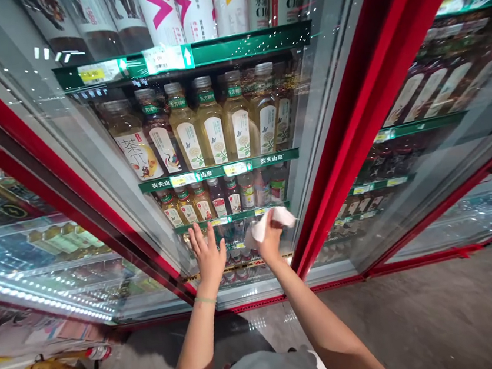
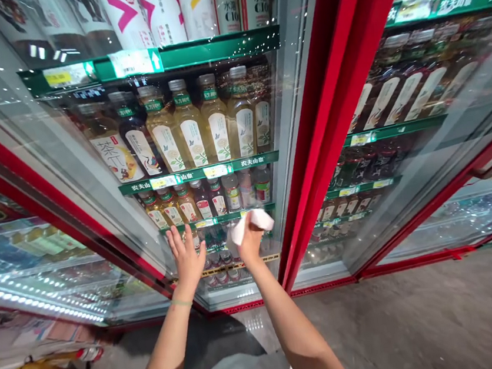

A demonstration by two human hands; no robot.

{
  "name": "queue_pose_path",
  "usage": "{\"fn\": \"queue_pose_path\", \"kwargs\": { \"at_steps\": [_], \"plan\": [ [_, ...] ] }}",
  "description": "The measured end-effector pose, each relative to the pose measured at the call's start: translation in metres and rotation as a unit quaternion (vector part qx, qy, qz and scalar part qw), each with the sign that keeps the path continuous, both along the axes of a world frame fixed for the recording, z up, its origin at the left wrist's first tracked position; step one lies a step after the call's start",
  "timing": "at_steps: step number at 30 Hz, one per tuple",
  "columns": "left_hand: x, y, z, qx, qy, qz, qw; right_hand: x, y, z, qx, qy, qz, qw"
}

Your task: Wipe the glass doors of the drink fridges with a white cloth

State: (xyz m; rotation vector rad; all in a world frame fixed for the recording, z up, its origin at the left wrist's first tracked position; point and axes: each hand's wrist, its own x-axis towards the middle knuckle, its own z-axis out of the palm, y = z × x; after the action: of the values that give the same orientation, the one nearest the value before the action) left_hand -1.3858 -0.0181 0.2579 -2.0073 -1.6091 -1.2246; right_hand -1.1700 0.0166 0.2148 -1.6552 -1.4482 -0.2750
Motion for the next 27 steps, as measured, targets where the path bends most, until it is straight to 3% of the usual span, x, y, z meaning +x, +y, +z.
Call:
{"fn": "queue_pose_path", "kwargs": {
  "at_steps": [3, 6, 9, 12, 14, 16, 22, 24, 27],
  "plan": [
    [-0.008, -0.001, -0.003, -0.006, -0.004, -0.022, 1.000, -0.004, -0.007, -0.005, -0.056, -0.147, 0.132, 0.979],
    [-0.017, -0.004, -0.002, -0.007, -0.008, -0.043, 0.999, 0.009, -0.012, 0.005, -0.081, -0.190, 0.143, 0.968],
    [-0.022, -0.008, 0.004, 0.007, -0.019, -0.065, 0.998, 0.008, -0.008, 0.043, -0.058, -0.172, 0.103, 0.978],
    [-0.027, -0.013, 0.012, 0.024, -0.029, -0.081, 0.996, -0.012, 0.005, 0.097, 0.007, -0.142, 0.061, 0.988],
    [-0.034, -0.016, 0.016, 0.032, -0.044, -0.078, 0.995, -0.030, 0.013, 0.119, 0.039, -0.136, 0.042, 0.989],
    [-0.044, -0.019, 0.019, 0.033, -0.072, -0.071, 0.994, -0.046, 0.017, 0.117, 0.041, -0.153, 0.046, 0.986],
    [-0.079, -0.029, 0.022, 0.001, -0.138, -0.058, 0.989, -0.079, 0.003, 0.042, -0.004, -0.294, 0.245, 0.924],
    [-0.088, -0.033, 0.021, 0.001, -0.153, -0.042, 0.987, -0.089, 0.006, 0.040, 0.003, -0.302, 0.263, 0.916],
    [-0.097, -0.037, 0.017, 0.005, -0.173, -0.021, 0.985, -0.110, 0.019, 0.059, 0.014, -0.298, 0.260, 0.918]
  ]
}}
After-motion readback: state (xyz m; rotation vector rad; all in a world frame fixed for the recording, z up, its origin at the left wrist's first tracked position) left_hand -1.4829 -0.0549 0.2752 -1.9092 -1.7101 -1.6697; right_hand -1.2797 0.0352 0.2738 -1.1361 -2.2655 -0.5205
